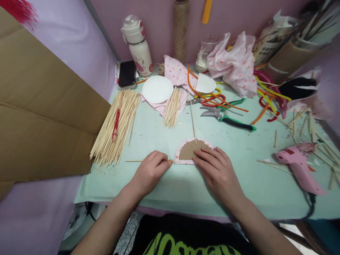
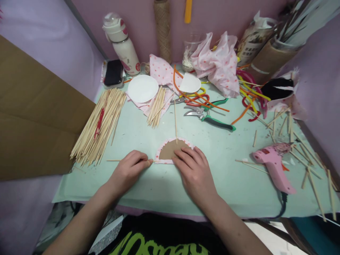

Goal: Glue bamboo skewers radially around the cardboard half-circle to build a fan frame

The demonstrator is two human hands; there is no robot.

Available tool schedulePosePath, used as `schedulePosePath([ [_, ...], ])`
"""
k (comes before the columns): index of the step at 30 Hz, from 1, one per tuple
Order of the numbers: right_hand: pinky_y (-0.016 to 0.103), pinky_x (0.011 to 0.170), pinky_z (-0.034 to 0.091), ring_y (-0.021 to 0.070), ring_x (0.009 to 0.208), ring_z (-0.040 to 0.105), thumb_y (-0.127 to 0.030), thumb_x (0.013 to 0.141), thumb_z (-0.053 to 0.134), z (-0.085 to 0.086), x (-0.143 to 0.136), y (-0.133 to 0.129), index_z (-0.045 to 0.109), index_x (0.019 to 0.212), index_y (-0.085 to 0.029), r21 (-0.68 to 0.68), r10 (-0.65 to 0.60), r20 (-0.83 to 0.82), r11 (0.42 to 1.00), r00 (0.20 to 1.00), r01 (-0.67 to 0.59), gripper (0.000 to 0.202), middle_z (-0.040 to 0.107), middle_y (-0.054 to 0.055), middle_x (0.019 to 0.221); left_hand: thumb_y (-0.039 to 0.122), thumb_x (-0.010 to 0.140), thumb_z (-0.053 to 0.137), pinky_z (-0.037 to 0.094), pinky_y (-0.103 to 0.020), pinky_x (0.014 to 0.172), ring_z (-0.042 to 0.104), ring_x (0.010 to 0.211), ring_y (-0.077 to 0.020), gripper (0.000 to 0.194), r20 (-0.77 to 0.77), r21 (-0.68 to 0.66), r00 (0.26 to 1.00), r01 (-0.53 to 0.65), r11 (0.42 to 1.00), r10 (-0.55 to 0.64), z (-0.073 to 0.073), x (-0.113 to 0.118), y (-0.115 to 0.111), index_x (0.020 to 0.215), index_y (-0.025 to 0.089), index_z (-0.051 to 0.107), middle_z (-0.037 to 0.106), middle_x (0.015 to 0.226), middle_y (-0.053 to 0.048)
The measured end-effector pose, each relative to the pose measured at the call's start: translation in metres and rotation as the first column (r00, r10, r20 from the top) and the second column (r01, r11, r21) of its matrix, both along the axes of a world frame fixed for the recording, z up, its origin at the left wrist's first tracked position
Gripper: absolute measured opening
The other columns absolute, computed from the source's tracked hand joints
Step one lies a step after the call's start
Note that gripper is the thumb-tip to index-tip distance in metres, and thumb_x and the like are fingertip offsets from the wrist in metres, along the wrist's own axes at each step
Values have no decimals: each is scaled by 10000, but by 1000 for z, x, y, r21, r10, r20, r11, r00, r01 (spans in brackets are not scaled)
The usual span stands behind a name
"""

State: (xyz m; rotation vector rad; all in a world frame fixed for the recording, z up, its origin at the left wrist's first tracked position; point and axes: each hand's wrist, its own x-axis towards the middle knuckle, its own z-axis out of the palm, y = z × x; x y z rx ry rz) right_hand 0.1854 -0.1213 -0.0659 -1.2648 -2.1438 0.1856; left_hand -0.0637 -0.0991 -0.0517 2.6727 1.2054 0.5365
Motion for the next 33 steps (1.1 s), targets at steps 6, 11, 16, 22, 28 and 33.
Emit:
schedulePosePath([
  [6,512,1060,401,250,1153,587,-94,912,558,0,0,0,702,1079,-195,0,-9,0,1000,1000,9,242,715,78,1177,196,987,454,406,-308,695,483,797,-172,211,15,-27,1000,-7,1000,8,1,1,1,868,182,627,587,831,-39],
  [11,515,1051,411,247,1144,595,-105,916,555,0,0,0,709,1075,-212,-2,-13,2,1000,1000,13,246,717,70,1175,205,991,447,410,-308,702,486,801,-174,228,8,-51,1000,-18,999,18,2,1,0,856,183,630,590,832,-39],
  [16,517,1057,407,246,1148,595,-101,914,553,-1,-1,0,710,1082,-208,2,-15,0,1000,1000,15,253,716,74,1176,211,993,448,411,-304,704,490,799,-172,232,0,-71,1000,-29,997,29,4,2,0,847,175,625,592,827,-37],
  [22,514,1057,405,246,1150,593,-112,918,557,0,0,0,709,1078,-210,3,-13,6,1000,1000,13,241,719,73,1169,206,992,445,405,-302,699,486,792,-171,237,1,-56,1000,-29,998,29,2,2,1,843,178,627,588,823,-35],
  [28,518,1055,403,249,1155,585,-106,922,549,-1,0,-1,704,1084,-208,-3,-10,-1,1000,1000,10,247,713,70,1184,203,993,438,403,-312,704,479,806,-177,233,6,-44,1000,-10,999,10,1,1,1,874,181,637,593,847,-44],
  [33,521,1066,398,247,1170,583,-107,924,541,-2,0,-1,708,1092,-213,-19,-15,1,1000,1000,15,259,709,67,1194,218,993,444,405,-310,703,485,803,-175,228,4,-89,1000,-30,996,31,4,1,0,865,180,629,588,836,-39],
])
